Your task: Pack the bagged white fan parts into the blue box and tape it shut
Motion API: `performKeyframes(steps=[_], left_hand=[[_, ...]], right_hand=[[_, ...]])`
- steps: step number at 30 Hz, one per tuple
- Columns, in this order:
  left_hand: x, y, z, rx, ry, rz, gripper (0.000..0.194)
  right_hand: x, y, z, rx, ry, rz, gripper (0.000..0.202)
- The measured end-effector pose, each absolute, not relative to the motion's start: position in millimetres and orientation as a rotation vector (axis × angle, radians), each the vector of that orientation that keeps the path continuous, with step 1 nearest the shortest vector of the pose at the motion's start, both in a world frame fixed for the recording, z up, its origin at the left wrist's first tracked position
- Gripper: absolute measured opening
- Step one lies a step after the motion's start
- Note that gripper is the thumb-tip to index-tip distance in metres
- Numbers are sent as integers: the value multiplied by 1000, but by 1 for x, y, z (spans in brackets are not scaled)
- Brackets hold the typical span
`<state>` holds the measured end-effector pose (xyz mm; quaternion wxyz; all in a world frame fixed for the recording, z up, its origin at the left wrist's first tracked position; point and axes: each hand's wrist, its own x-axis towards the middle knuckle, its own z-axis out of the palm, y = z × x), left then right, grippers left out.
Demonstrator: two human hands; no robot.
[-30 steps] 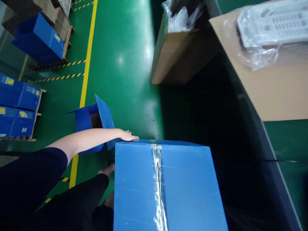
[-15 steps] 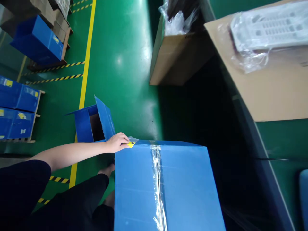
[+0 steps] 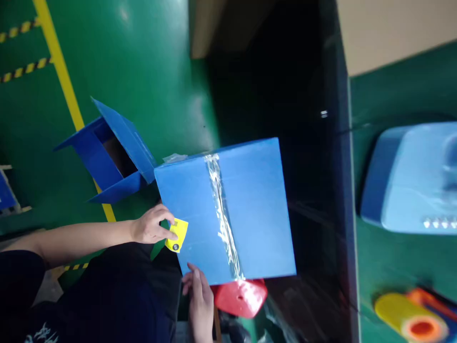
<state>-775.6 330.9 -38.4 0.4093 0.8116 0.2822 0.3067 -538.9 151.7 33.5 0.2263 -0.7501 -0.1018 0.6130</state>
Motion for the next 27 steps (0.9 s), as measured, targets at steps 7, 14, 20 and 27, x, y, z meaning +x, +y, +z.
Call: performKeyframes(steps=[7,14,20,27], left_hand=[[-751,315,-41,1908,557,712,27],[-700,292,-27,1973,332,517,40],[-613,258,-22,2054,259,424,35],[-467,198,-38,2201,-29,282,31]], right_hand=[[-573,158,26,-1804,-50,1670,59],[-565,115,17,-1818,44,1433,61],[-464,22,4,-1923,168,991,64],[-271,-147,-60,-2025,488,569,55]])
